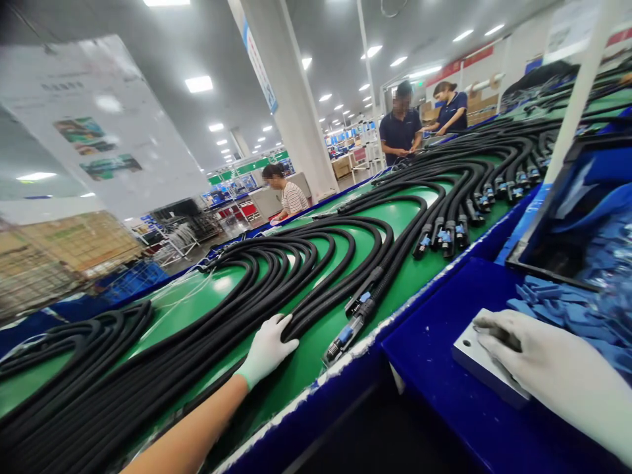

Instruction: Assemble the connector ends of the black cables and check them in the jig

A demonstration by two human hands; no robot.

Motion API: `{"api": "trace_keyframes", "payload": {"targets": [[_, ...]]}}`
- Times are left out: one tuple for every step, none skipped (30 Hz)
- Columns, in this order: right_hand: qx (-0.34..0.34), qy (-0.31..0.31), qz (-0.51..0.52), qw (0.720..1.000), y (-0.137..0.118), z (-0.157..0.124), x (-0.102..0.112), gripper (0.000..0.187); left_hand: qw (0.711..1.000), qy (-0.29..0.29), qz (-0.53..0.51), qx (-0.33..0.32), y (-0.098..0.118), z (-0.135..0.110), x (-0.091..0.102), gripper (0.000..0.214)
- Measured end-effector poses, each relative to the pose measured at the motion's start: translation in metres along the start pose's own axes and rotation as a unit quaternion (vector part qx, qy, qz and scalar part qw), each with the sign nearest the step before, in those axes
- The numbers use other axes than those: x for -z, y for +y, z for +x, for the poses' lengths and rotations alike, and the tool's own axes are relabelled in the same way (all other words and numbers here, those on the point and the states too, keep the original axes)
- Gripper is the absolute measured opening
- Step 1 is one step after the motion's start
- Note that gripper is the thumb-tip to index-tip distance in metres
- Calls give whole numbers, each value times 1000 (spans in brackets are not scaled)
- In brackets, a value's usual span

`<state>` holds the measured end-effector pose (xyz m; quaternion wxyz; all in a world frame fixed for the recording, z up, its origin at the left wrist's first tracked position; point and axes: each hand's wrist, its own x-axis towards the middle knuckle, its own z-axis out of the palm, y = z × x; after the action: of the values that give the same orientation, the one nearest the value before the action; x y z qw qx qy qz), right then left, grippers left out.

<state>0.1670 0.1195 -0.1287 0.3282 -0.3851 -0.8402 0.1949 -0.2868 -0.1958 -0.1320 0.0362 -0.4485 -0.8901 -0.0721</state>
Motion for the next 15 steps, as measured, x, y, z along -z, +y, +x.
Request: {"api": "trace_keyframes", "payload": {"targets": [[-3, -34, -15, 999, -4, 0, 4, 24, 1000, 1, -8, 1, 18, 12, -3, 74], [-14, -69, -26, 997, -9, -1, 8, 27, 1000, 0, -18, 0, 35, 23, -5, 75], [-22, -97, -36, 994, -14, -2, 12, 30, 1000, -5, -29, -5, 50, 31, -5, 75], [-29, -118, -45, 992, -18, -3, 15, 32, 999, -12, -40, -12, 62, 37, -4, 72], [-32, -130, -51, 990, -21, -5, 18, 33, 998, -24, -50, -23, 72, 40, -1, 67], [-30, -134, -54, 989, -23, -7, 19, 33, 997, -39, -59, -34, 79, 39, 2, 61], [-24, -133, -56, 989, -24, -8, 20, 33, 995, -57, -65, -44, 83, 35, 6, 55], [-19, -130, -57, 990, -24, -10, 20, 33, 993, -77, -70, -52, 85, 29, 11, 52], [-13, -127, -57, 990, -23, -10, 20, 32, 991, -98, -75, -54, 86, 22, 17, 49], [-9, -124, -56, 991, -22, -10, 20, 33, 988, -120, -82, -51, 84, 15, 23, 48], [-8, -123, -54, 991, -21, -9, 21, 33, 984, -143, -93, -44, 83, 9, 31, 47], [-9, -125, -50, 991, -22, -9, 23, 32, 979, -167, -109, -36, 80, 5, 40, 46], [-13, -131, -44, 990, -24, -8, 26, 31, 972, -190, -132, -30, 78, 3, 52, 44], [-18, -140, -32, 990, -28, -7, 30, 30, 963, -212, -162, -26, 77, 3, 64, 42], [-22, -152, -15, 988, -34, -7, 35, 29, 952, -231, -198, -26, 76, 4, 79, 40]]}}
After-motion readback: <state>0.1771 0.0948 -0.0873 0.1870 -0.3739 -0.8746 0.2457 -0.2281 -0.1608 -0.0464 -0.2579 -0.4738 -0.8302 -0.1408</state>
